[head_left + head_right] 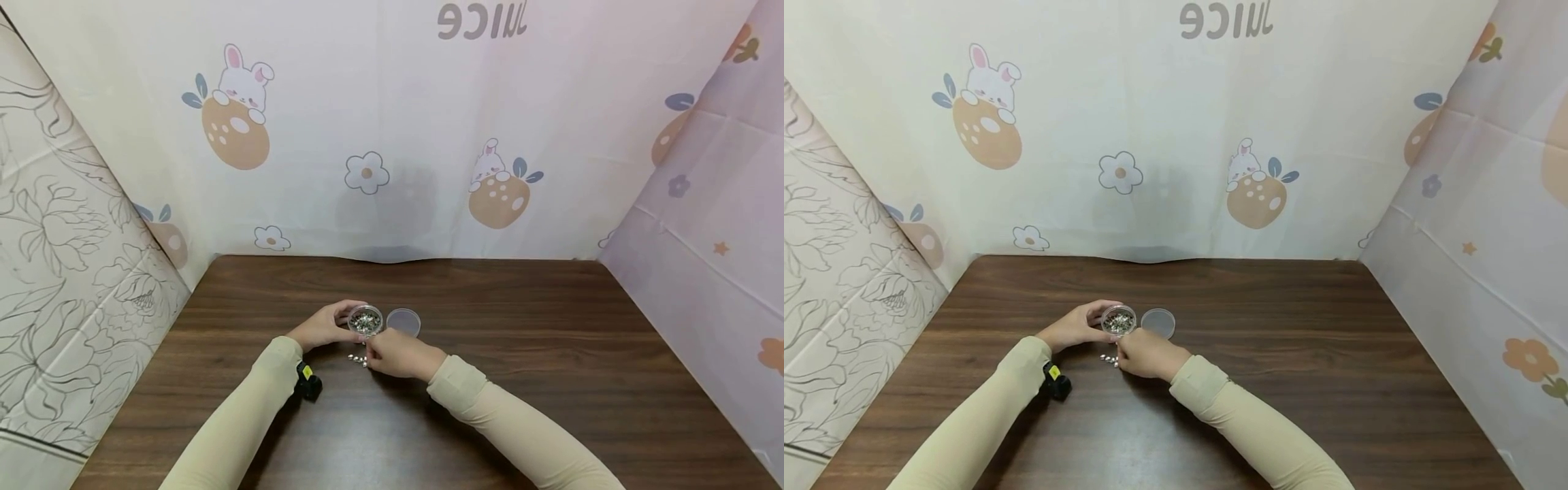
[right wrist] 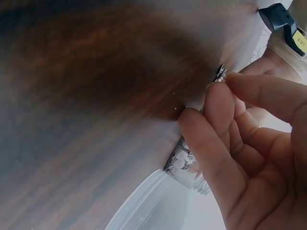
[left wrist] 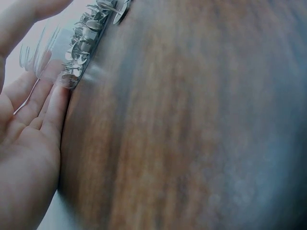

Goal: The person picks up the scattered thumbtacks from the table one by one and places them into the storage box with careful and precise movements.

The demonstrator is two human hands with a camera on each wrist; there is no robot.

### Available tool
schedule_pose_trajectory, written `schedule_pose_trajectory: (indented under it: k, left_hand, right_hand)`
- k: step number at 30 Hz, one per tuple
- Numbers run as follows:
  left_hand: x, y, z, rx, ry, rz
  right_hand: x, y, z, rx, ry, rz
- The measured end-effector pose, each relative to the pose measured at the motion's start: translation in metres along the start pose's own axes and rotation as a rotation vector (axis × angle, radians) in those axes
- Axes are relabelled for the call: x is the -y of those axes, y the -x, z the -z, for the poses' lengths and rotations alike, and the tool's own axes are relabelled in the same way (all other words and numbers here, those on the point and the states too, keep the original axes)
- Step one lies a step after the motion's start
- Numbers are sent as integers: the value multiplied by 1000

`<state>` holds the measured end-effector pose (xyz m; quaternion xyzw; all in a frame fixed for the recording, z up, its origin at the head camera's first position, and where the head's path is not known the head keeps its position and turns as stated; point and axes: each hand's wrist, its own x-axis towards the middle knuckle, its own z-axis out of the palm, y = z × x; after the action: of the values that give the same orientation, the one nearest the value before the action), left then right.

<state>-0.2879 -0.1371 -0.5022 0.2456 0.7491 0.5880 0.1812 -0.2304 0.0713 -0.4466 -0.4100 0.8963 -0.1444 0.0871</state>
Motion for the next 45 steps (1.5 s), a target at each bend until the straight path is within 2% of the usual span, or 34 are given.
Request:
schedule_pose_trajectory:
  k: [11,15,18,22,25,29,36,45]
  left_hand:
    - [-2,-1,-1,2,-1,-5]
    - [-19,5,-2,19,3,9]
    - [-21,5,-2,39,11,15]
    - [-6,0,0,28,-11,18]
    - [-3,1,0,16,-20,22]
    - [-3,1,-1,5,-7,35]
    - [-6,1,-3,-16,-40,55]
    - [-4,0,-1,-28,-37,78]
  right_hand:
    - [0,2,3,-28,-8,26]
    - [-1,3,7,-57,-24,35]
    - [-2,3,11,-74,-43,29]
    - [-3,2,16,-107,-63,14]
    - [-3,2,19,-150,-62,10]
    - [-4,0,22,-207,-51,-8]
    - [-6,-5,23,-277,-62,-80]
    - [-14,-16,19,-308,-21,-108]
